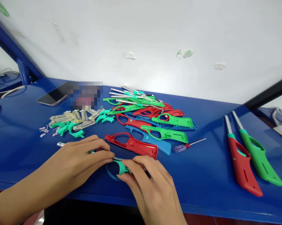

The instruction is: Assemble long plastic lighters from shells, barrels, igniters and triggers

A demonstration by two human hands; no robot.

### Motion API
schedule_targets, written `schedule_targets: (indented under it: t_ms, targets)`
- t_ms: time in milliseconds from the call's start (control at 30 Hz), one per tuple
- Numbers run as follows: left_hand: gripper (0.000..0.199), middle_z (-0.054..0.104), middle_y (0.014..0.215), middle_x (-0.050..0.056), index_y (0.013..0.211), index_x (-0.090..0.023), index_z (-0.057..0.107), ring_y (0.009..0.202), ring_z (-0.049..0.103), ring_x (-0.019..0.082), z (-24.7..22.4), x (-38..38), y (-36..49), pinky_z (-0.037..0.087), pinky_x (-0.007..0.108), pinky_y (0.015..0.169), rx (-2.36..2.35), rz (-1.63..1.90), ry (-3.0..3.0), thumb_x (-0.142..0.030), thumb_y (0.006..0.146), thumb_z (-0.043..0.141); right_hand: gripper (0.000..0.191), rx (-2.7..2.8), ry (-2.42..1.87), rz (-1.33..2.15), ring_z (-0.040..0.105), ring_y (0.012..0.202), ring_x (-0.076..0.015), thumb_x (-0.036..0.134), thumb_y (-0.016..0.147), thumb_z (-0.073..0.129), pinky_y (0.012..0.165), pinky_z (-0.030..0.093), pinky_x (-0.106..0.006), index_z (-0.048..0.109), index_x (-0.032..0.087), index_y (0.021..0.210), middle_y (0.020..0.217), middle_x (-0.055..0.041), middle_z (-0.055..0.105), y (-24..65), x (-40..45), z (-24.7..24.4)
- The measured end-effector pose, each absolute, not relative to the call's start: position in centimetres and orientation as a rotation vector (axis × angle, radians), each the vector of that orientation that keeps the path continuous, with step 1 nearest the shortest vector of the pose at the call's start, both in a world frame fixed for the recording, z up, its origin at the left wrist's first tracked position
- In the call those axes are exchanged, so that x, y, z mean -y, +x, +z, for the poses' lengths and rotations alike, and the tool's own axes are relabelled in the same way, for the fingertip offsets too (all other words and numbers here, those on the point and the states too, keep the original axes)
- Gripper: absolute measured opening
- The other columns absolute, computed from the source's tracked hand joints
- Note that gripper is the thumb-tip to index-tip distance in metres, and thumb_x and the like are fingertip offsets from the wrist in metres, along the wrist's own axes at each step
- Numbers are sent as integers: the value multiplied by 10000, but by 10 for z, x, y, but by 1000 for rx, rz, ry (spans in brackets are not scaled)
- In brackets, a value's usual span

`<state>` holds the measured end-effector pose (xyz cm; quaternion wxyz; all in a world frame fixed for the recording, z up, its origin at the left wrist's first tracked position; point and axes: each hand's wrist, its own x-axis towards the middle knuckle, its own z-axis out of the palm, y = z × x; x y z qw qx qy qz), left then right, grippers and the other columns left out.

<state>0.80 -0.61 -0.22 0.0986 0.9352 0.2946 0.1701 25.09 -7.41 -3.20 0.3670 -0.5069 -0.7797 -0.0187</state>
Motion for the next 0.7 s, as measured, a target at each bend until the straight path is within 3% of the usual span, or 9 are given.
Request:
schedule_targets:
  t_ms: [700]
  targets:
    - [221, 688, 1096, 24, 1135, -242, 703, 923, 598, 224, -2, 5, 8, 421, 366, 724, -891, 482, 2744, -114, 1114, 523, 272, 2025, -1286, -84, 803, 820, -150, 409, 1131, 584, 764, 650, -286, 816, 268, 1137, 974, -7, 798, 250, 77, -31]
